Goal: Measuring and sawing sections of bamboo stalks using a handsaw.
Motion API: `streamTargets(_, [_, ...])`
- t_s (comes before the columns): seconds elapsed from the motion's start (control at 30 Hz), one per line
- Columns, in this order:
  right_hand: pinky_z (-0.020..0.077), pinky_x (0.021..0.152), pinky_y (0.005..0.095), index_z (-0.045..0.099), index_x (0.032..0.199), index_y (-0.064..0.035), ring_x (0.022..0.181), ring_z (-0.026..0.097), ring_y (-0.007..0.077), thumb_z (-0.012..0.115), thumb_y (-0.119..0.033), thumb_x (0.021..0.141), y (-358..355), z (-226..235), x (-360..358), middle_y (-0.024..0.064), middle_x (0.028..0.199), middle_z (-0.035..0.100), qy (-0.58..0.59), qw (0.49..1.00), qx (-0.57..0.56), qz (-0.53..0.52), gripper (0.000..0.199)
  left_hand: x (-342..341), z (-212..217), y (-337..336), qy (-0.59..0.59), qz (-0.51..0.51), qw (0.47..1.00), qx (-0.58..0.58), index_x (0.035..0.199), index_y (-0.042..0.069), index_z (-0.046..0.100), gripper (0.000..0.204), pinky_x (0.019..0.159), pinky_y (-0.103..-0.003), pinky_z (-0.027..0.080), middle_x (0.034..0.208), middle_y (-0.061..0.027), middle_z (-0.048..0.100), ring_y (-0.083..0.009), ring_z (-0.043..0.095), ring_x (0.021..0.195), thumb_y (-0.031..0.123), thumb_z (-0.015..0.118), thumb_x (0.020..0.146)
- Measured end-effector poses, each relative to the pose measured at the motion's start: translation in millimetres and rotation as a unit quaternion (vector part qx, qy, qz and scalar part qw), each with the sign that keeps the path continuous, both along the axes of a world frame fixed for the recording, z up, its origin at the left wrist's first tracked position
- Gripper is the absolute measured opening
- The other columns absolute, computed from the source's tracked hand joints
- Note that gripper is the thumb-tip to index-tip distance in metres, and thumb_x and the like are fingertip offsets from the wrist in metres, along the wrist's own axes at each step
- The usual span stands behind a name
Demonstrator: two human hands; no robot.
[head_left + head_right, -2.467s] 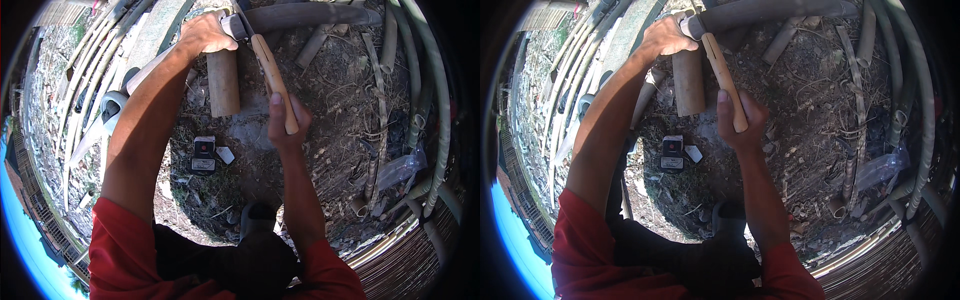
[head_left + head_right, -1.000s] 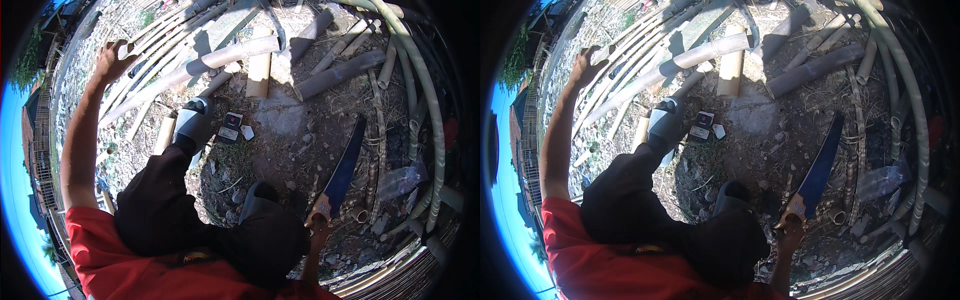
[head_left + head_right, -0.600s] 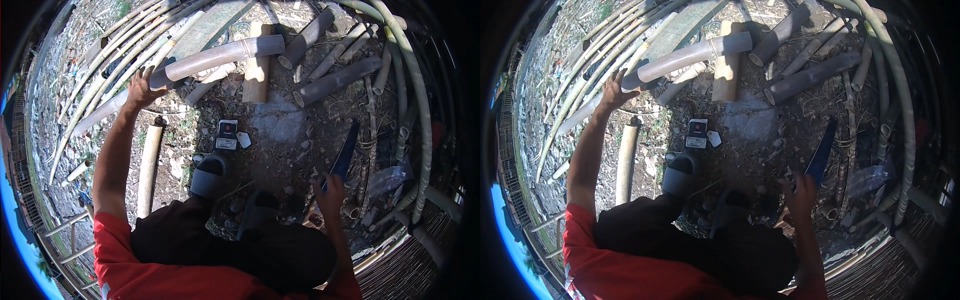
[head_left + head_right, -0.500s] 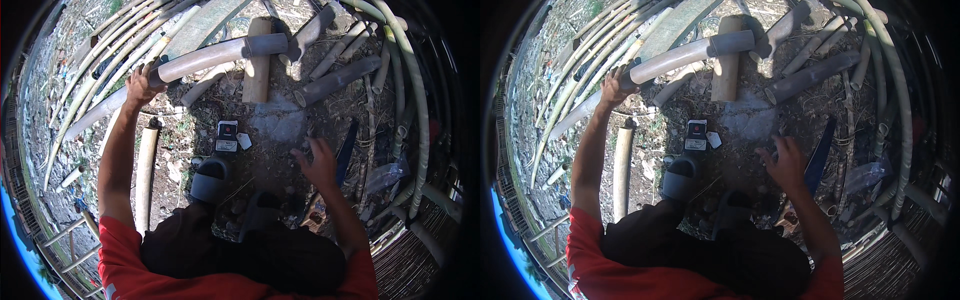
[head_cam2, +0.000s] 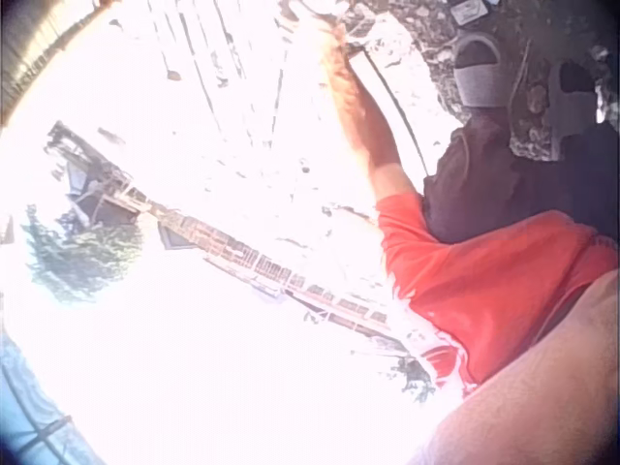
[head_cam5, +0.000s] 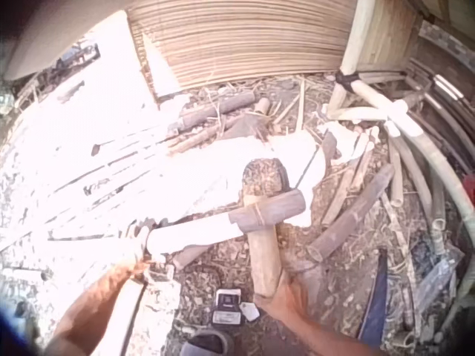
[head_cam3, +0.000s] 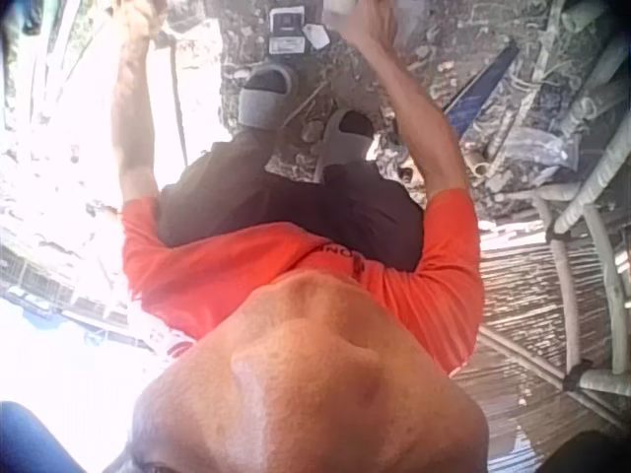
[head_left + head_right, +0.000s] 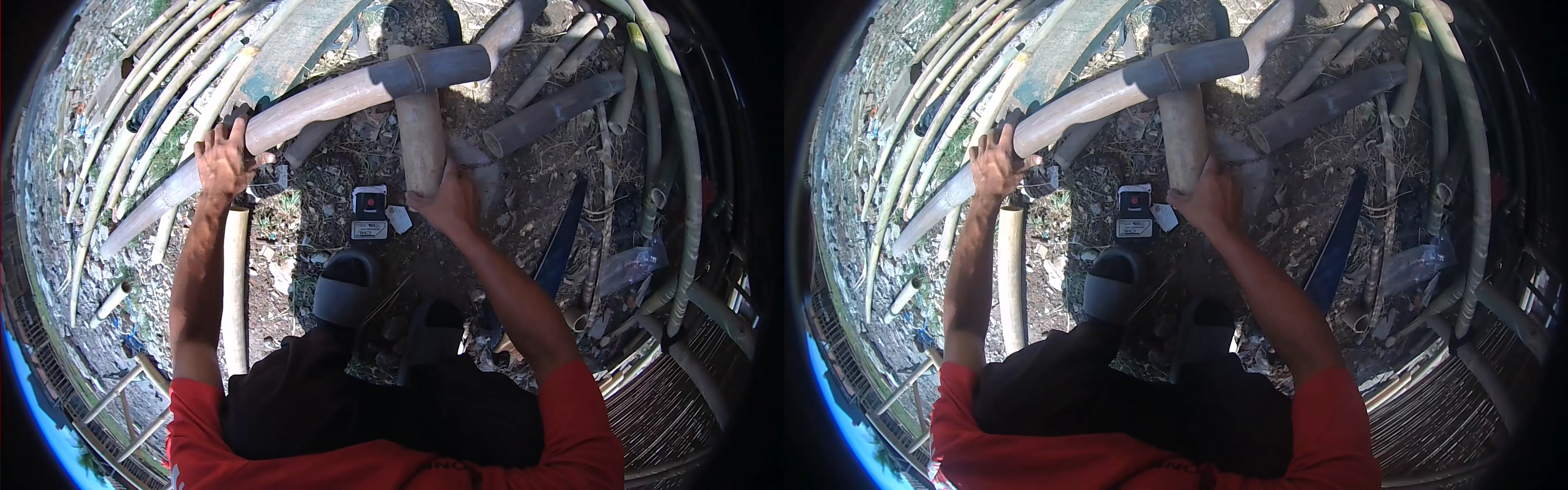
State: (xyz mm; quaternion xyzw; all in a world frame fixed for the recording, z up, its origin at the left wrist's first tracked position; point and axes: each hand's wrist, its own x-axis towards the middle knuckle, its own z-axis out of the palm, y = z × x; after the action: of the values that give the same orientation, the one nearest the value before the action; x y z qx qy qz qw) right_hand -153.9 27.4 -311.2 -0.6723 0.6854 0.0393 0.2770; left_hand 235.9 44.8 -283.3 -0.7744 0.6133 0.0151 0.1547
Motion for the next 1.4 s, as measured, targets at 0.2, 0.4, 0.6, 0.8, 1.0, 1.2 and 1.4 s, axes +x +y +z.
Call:
streamTargets(0.2, [0.0498, 0.102, 0.0571, 0.047, 0.149, -0.0022, 0.121, 0.062, 0.0449, 0.093, -0.051, 0.068, 77.7, 2.1, -39.6, 0.0273, 0.130, 0.059, -0.010, 0.998, 0.049, 0.028, 0.105, -54.9, 4.0, 43.1, 0.094, -0.080, 0.991, -0.056, 0.145, 0.015, 0.055, 0.097, 0.104, -0.059, 0.041, 0.128, -0.0205, 0.063, -0.0413, 0.058, 0.125, 0.060, 0.091, 0.067])
streamTargets(0.4, [0.0499, 0.103, 0.0565, 0.045, 0.152, 0.0014, 0.123, 0.061, 0.0473, 0.089, -0.066, 0.068, 84.0, -6.3, -52.2, 0.0299, 0.131, 0.059, -0.068, 0.990, -0.088, 0.083, 0.117, -92.9, 1.9, 66.9, 0.108, -0.113, 0.983, -0.101, 0.139, 0.015, 0.057, 0.093, 0.101, -0.054, 0.043, 0.120, -0.0142, 0.062, -0.0361, 0.059, 0.118, 0.058, 0.093, 0.065])
streamTargets(0.6, [0.0499, 0.102, 0.0557, 0.048, 0.151, 0.0028, 0.122, 0.061, 0.0474, 0.084, -0.077, 0.067, 68.5, -9.7, -57.0, 0.0299, 0.129, 0.060, -0.056, 0.993, -0.029, 0.097, 0.121, -82.5, 14.7, 44.4, 0.197, -0.080, 0.976, -0.045, 0.136, 0.007, 0.054, 0.082, 0.100, -0.056, 0.050, 0.128, -0.0253, 0.064, -0.0468, 0.063, 0.118, 0.045, 0.092, 0.074])
streamTargets(0.8, [0.0448, 0.106, 0.0566, 0.047, 0.153, -0.0006, 0.124, 0.060, 0.0445, 0.081, -0.078, 0.069, 57.4, -2.9, -55.4, 0.0265, 0.131, 0.059, -0.087, 0.991, -0.078, 0.065, 0.119, -59.3, 7.8, 45.1, 0.248, 0.026, 0.951, -0.180, 0.143, 0.003, 0.059, 0.087, 0.117, -0.054, 0.040, 0.148, -0.0425, 0.043, -0.0532, 0.044, 0.141, 0.065, 0.078, 0.085])
streamTargets(1.0, [0.0423, 0.106, 0.0594, 0.042, 0.158, -0.0045, 0.129, 0.054, 0.0450, 0.080, -0.071, 0.077, 16.5, 16.4, -43.8, 0.0303, 0.139, 0.054, -0.042, 0.950, -0.288, 0.116, 0.111, -35.1, -20.5, 186.7, 0.062, 0.221, 0.963, -0.142, 0.159, 0.010, 0.039, 0.100, 0.109, -0.057, 0.042, 0.135, -0.0262, 0.052, -0.0418, 0.050, 0.130, 0.062, 0.080, 0.085])
streamTargets(1.2, [0.0347, 0.113, 0.0618, 0.040, 0.163, -0.0222, 0.142, 0.045, 0.0410, 0.089, -0.057, 0.072, -80.8, 29.3, -15.3, 0.0181, 0.155, 0.048, -0.017, 0.875, -0.426, 0.230, 0.109, -19.6, -49.4, 246.7, 0.145, 0.294, 0.943, -0.057, 0.166, 0.014, 0.026, 0.103, 0.105, -0.051, 0.046, 0.137, -0.0227, 0.052, -0.0404, 0.054, 0.127, 0.053, 0.079, 0.087])
streamTargets(1.4, [0.0392, 0.108, 0.0614, 0.054, 0.149, -0.0166, 0.133, 0.055, 0.0369, 0.094, -0.052, 0.063, -143.8, 37.1, 2.4, 0.0119, 0.146, 0.055, 0.079, 0.908, -0.255, 0.323, 0.102, -49.5, 32.0, 306.5, 0.446, 0.312, 0.839, 0.022, 0.165, 0.008, 0.022, 0.102, 0.112, -0.049, 0.047, 0.146, -0.0279, 0.055, -0.0425, 0.057, 0.136, 0.027, 0.083, 0.085])
